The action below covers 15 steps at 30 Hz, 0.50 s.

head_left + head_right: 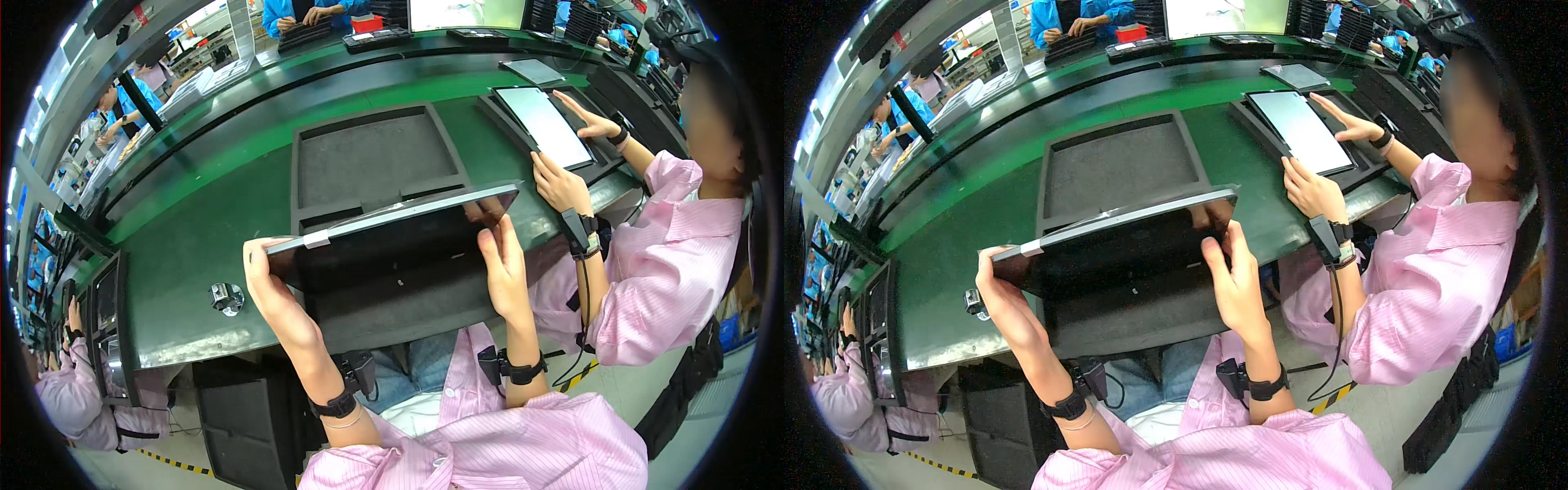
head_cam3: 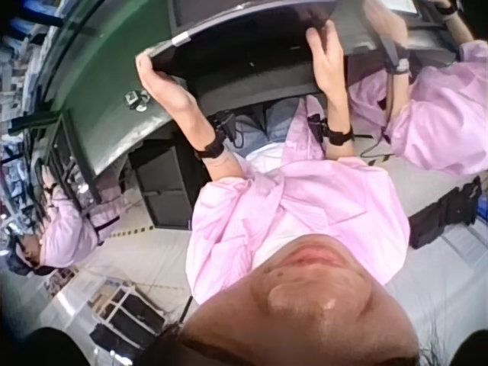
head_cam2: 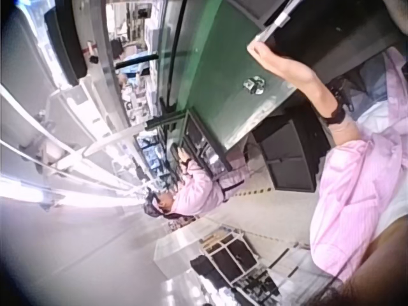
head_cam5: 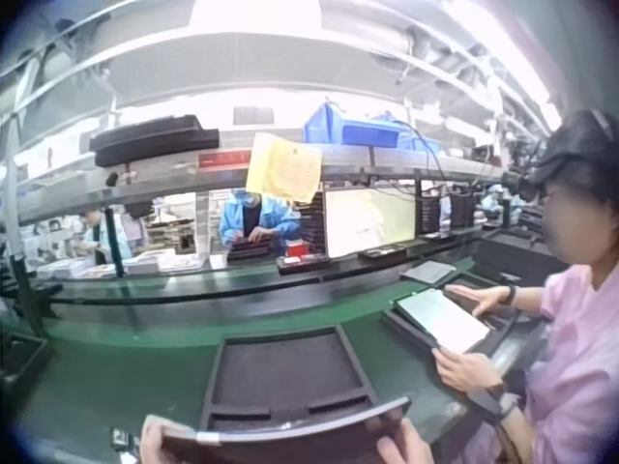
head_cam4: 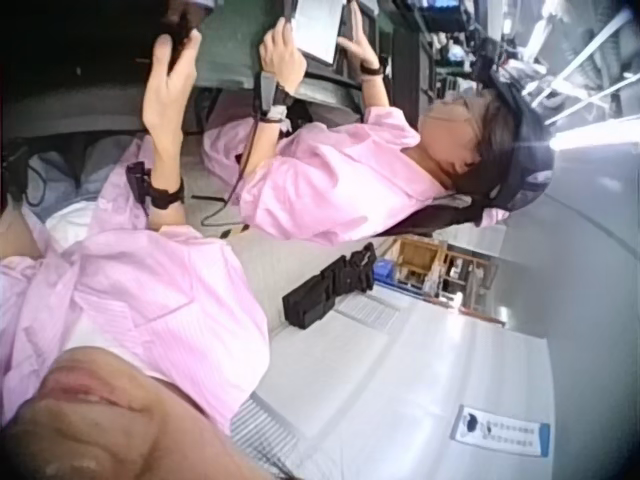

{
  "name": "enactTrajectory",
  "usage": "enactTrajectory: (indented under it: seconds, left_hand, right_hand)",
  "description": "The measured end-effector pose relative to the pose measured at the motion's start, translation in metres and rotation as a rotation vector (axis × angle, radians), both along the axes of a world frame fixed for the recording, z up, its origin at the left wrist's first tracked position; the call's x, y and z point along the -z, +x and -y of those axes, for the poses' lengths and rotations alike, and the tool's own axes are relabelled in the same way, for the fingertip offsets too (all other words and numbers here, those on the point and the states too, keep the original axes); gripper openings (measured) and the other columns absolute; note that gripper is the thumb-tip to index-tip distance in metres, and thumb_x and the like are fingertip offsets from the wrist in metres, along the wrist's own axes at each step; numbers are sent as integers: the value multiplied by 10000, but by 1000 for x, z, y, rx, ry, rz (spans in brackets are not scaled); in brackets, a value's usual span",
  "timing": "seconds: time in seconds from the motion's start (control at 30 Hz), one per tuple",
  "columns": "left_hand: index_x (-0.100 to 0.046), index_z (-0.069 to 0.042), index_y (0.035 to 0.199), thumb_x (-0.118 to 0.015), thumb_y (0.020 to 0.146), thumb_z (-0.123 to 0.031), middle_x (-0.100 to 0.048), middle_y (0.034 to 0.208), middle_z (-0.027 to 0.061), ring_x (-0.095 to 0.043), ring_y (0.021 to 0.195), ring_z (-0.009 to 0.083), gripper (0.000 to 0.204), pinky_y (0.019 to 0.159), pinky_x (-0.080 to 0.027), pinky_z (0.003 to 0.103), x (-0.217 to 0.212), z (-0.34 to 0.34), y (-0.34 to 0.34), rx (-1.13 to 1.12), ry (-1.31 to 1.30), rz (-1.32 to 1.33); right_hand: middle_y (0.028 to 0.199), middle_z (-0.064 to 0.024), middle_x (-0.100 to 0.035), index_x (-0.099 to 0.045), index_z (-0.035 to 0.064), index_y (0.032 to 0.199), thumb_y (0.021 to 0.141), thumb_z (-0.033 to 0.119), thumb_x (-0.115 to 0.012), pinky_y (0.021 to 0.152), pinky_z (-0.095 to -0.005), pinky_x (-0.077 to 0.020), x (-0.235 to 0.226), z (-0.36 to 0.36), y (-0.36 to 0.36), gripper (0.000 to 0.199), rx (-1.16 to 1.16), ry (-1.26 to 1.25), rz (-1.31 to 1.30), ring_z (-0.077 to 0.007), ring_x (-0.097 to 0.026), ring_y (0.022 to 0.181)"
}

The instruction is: Inspecting and checking the screen of tablet computers on an assembly line.

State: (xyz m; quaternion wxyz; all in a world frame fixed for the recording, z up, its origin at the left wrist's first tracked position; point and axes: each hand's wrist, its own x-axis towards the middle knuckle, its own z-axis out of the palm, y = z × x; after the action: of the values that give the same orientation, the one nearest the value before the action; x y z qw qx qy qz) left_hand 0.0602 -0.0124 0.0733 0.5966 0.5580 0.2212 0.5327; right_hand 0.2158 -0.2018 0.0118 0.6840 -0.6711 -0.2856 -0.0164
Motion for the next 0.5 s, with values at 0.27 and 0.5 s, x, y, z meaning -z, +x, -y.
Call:
enactTrajectory:
  seconds: [0.27,0.5]
  left_hand:
    - [-586,-54,924,-424,954,-325,-605,926,70,-552,894,152,316,838,-403,283,1,-1,0,8,44,60]
    - [-559,-62,885,-419,948,-347,-543,867,26,-492,822,125,323,778,-373,267,1,-1,0,-36,52,-2]
  right_hand:
    - [878,-94,-570,-500,-84,1098,989,219,-522,756,-261,-419,-3,-5,-5,322,37,-13,4,-119,-470,807]
    - [959,-120,-608,-504,-77,1160,995,214,-504,821,-274,-425,-4,-6,-8,334,25,6,43,-138,-512,878]
